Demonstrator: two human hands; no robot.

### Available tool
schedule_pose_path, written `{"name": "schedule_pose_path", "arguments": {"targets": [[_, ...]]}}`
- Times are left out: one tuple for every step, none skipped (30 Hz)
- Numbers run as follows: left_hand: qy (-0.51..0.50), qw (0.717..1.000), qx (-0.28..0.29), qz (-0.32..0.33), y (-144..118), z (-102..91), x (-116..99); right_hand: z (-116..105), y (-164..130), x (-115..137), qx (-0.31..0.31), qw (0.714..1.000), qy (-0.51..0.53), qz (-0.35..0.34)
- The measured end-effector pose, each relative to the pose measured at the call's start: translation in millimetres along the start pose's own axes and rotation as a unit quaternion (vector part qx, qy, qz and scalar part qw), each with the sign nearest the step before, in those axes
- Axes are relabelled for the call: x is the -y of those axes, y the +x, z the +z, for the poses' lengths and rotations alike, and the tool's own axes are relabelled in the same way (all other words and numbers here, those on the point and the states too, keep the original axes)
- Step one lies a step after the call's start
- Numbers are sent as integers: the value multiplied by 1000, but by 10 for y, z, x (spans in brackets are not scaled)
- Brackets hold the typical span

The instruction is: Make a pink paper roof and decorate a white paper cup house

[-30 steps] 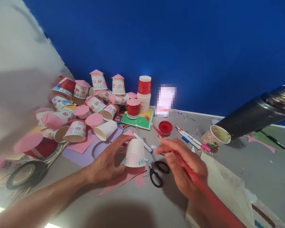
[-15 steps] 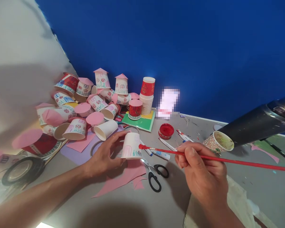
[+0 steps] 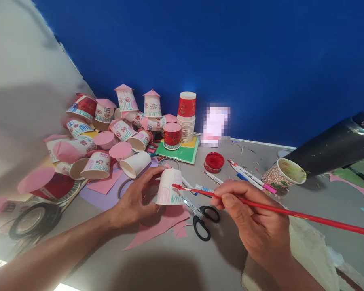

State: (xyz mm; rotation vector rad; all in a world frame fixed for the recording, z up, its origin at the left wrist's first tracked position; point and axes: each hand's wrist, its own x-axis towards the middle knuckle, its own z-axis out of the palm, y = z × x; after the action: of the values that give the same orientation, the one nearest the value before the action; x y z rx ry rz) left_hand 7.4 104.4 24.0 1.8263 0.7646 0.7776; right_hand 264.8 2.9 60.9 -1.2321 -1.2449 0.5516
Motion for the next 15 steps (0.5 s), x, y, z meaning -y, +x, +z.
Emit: {"name": "schedule_pose_path", "arguments": {"targets": [[-5, 1000, 3, 0, -1, 2, 2, -2, -1, -1, 16, 1000, -6, -18], [-10, 1000, 4, 2, -2, 3, 3, -5, -1, -3, 35, 999, -11, -34], [-13, 1000, 5, 3, -2, 4, 5, -6, -3, -3, 49, 998, -13, -44], [-14, 1000, 6, 4, -3, 4, 6, -4, -7, 2, 53, 997, -13, -46], [-14, 1000, 7, 5, -5, 4, 8, 4, -14, 12, 49, 998, -12, -40], [-15, 1000, 9, 4, -7, 4, 10, 17, -25, 28, 38, 999, -9, -29], [-15, 1000, 11, 3, -9, 4, 13, 34, -36, 48, 26, 999, -7, -17], [-16, 1000, 12, 3, -12, 5, 16, 54, -49, 70, 15, 1000, -6, -7], [-17, 1000, 14, 5, -14, 6, 19, 75, -60, 92, 7, 1000, -7, 2], [-17, 1000, 14, 7, -15, 7, 21, 94, -69, 111, 3, 1000, -8, 8], [-17, 1000, 13, 9, -15, 8, 22, 110, -75, 126, 3, 1000, -12, 12], [-18, 1000, 12, 9, -15, 8, 20, 120, -78, 136, 4, 1000, -16, 16], [-18, 1000, 12, 7, -13, 8, 16, 125, -77, 141, 6, 1000, -19, 20], [-20, 1000, 12, 3, -11, 7, 9, 124, -73, 142, 6, 999, -21, 25], [-21, 1000, 11, -1, -8, 5, 0, 118, -67, 138, 3, 999, -22, 30]]}}
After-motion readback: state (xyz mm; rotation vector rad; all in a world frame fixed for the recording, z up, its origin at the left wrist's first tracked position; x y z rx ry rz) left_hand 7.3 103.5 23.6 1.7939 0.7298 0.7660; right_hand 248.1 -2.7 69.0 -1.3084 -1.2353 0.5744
